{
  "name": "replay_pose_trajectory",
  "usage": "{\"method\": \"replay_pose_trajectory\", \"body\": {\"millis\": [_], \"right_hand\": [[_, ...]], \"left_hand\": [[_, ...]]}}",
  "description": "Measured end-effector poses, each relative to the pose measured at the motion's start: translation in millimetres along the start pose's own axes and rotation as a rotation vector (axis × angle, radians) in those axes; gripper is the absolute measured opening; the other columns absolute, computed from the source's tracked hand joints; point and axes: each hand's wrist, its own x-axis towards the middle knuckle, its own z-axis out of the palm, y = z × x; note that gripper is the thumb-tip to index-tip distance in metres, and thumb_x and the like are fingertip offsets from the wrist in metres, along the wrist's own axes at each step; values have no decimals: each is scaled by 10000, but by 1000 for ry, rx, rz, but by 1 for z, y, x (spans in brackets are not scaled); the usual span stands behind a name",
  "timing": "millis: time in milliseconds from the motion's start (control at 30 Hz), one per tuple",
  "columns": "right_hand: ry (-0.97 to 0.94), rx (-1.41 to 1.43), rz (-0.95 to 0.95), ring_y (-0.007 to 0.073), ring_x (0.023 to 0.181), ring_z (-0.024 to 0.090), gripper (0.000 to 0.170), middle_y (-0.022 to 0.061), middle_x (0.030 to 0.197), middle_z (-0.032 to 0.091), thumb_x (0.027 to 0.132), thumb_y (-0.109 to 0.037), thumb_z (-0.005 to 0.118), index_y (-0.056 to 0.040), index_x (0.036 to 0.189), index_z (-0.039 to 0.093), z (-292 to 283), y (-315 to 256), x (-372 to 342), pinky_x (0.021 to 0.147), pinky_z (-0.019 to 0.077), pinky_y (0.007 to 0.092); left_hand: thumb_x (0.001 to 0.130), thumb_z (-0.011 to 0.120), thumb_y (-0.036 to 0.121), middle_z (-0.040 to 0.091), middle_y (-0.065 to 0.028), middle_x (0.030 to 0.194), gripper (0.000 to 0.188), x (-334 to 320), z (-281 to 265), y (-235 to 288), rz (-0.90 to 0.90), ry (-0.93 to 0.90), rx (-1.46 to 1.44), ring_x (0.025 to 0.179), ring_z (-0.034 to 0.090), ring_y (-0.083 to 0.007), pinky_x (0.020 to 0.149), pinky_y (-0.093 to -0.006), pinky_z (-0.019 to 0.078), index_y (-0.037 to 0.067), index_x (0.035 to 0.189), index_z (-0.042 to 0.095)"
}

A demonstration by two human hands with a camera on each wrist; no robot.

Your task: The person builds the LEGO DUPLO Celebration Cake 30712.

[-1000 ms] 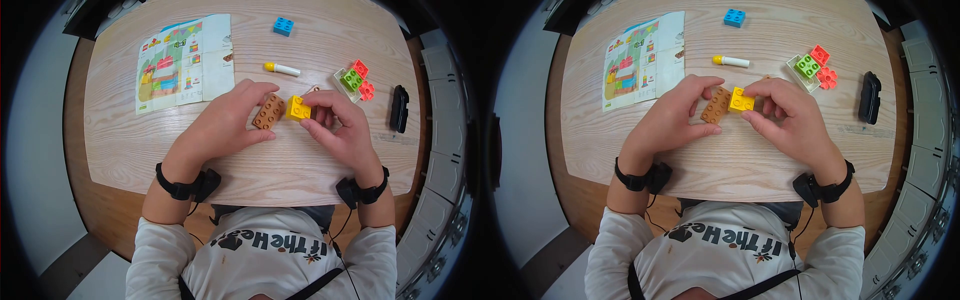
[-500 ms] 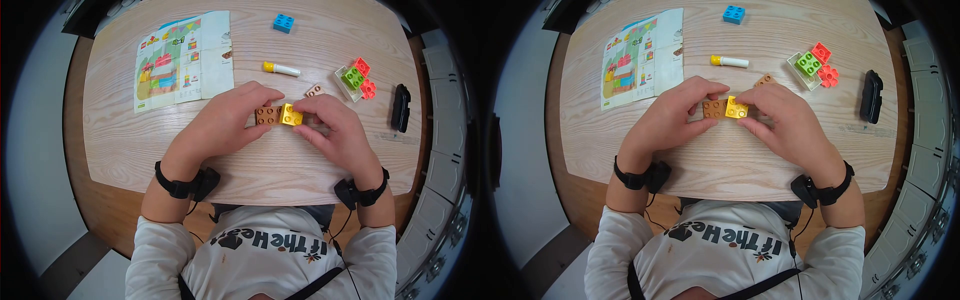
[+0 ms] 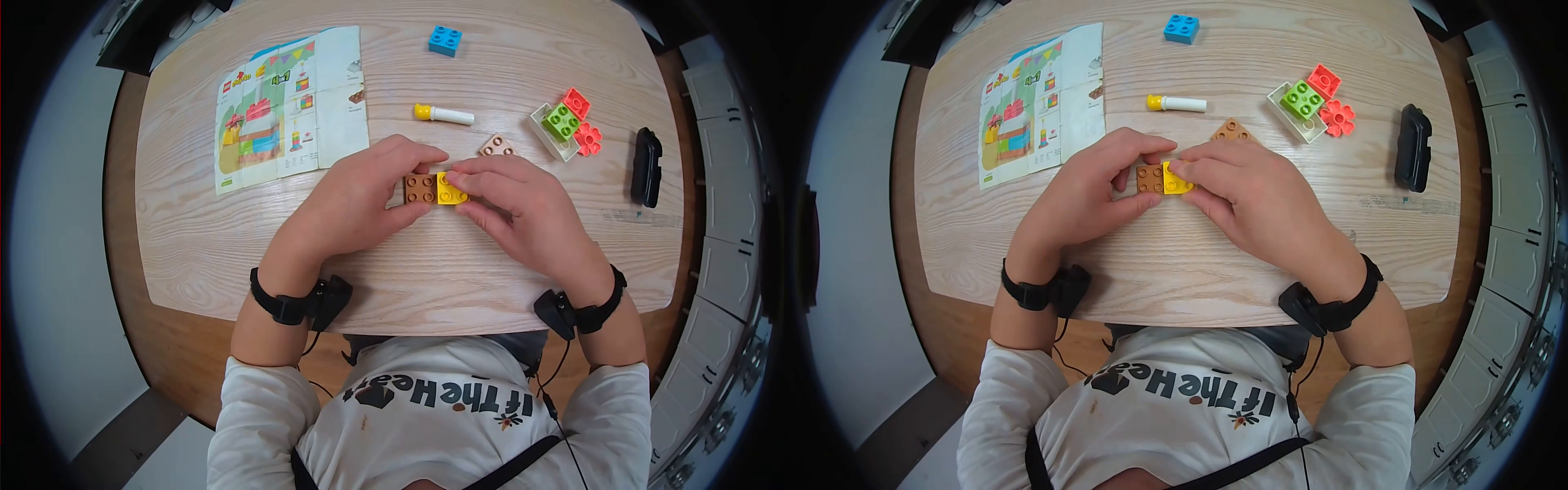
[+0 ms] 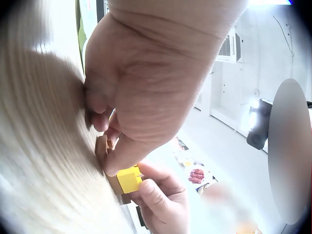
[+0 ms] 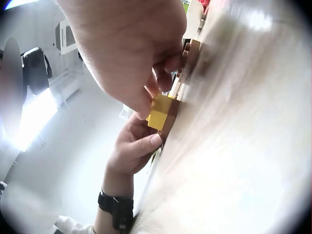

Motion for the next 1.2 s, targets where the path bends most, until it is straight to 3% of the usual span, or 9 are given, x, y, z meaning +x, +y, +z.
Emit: {"method": "replay_pose_trajectory", "body": {"millis": [167,200,333,433,633,733,833,933,1200], "right_hand": [[194,60,83,145,809,676,223,79,1163,759,940,-68,829,-37,1155,775,-23,-1,2,673,556,285],[270,73,76,89,760,592,205,50,1090,746,959,-85,825,-29,1150,776,-26,5,4,652,492,252],[339,-27,181,91,722,533,193,15,953,703,980,-130,817,-29,1142,784,-44,24,2,664,457,255],[197,-135,296,106,733,541,256,25,983,713,956,-151,847,-40,1176,776,-53,18,0,669,472,268],[-29,-197,308,227,826,628,491,87,1120,715,883,-180,894,-75,1325,708,-48,2,-3,749,560,343],[-41,-243,263,290,892,668,524,106,1159,692,880,-161,886,-76,1353,677,-44,8,-6,808,583,381],[-59,-213,350,185,848,548,574,63,1083,639,847,-66,886,-76,1385,686,-39,6,-8,802,523,320],[-101,-189,415,291,922,676,479,115,1141,649,898,-94,838,-87,1348,675,-40,-2,-3,829,584,386],[43,7,223,157,845,600,443,47,1067,635,898,-9,809,-77,1323,704,-27,3,1,751,530,291]], "left_hand": [[868,852,33,655,-23,1123,592,-1,-3,5,-52,-22,6,792,493,-157,725,-286,492,120,1428,681],[867,853,34,654,-22,1122,592,-1,-3,5,-50,-21,9,791,490,-157,725,-286,491,119,1428,681],[869,851,37,650,-23,1126,589,-1,-4,4,-46,-24,3,788,484,-156,727,-285,489,117,1427,681],[871,848,36,647,-25,1124,586,-1,-4,3,-44,-27,-2,791,484,-156,728,-284,489,118,1427,682],[868,851,28,639,-23,1118,600,-2,-2,3,-37,-12,19,797,485,-158,733,-284,490,122,1435,677],[865,851,22,639,-23,1118,609,-1,-4,4,-46,-31,11,800,489,-159,736,-285,493,126,1438,674],[862,842,6,640,-23,1119,618,-1,-5,4,-52,-36,-6,802,496,-158,737,-286,496,129,1443,670],[858,833,-10,641,-22,1121,631,-1,-5,3,-25,-37,1,805,504,-157,737,-284,497,128,1450,664],[850,844,-2,647,-15,1124,702,-1,-3,3,-38,-17,-2,793,503,-149,726,-278,498,133,1506,633]]}}
